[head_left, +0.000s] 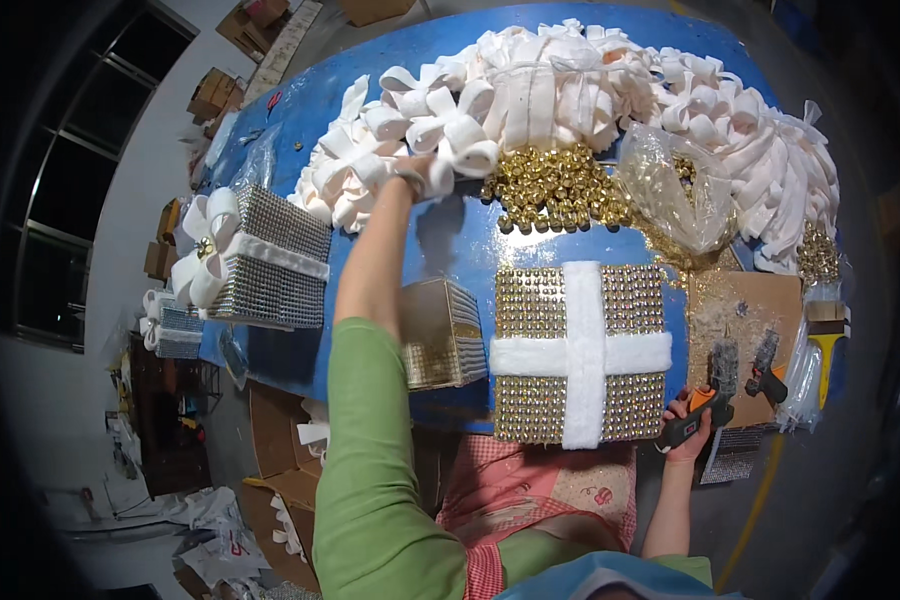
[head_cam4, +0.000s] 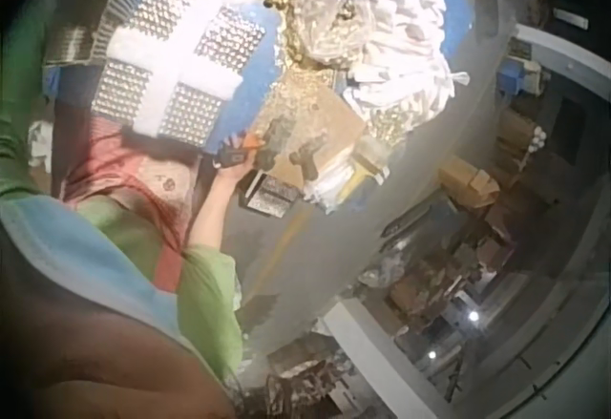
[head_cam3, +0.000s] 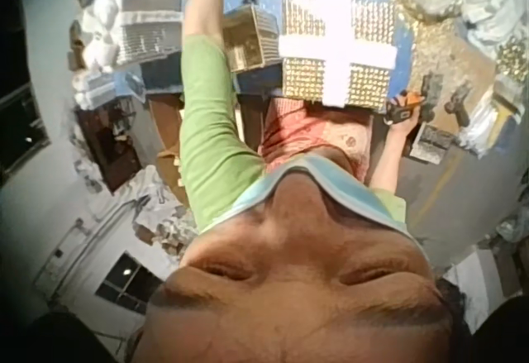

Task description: Decorating gift boxes with ribbons and decorative bells using a hot glue gun.

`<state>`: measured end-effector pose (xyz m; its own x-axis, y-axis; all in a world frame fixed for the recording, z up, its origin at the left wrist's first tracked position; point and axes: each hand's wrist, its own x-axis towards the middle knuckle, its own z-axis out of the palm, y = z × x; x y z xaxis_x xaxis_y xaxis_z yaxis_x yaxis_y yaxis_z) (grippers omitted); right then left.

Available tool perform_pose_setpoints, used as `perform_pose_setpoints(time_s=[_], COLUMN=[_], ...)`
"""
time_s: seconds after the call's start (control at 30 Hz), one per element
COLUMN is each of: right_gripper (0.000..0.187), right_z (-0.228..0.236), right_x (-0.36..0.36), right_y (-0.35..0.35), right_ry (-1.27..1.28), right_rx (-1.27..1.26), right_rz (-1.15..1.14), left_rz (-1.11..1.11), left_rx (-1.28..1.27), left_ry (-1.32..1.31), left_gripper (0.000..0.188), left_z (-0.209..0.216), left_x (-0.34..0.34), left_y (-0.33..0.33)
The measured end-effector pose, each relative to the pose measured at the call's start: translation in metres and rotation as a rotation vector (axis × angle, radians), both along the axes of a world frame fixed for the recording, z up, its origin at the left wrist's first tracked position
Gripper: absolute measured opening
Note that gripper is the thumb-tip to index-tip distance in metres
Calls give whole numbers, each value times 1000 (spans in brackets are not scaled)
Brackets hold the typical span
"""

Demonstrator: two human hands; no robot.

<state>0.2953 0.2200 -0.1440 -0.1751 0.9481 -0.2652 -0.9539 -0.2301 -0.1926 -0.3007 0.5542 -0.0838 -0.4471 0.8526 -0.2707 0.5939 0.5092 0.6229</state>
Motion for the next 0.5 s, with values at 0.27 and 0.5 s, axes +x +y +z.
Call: perform_pose_setpoints(time_s=[0.27,0.5], right_gripper=[43,41], right_z=[13,122], right_x=[-4,12], right_y=[1,-21], right_ry=[41,-518], right_rx=[-119,106], right_rz=[49,161], left_rz=[242,342], left_rx=[570,854], left_ry=[-601,-1243], left_gripper=[48,24], left_z=[151,171], left_x=[9,48], left_y=[-71,-227])
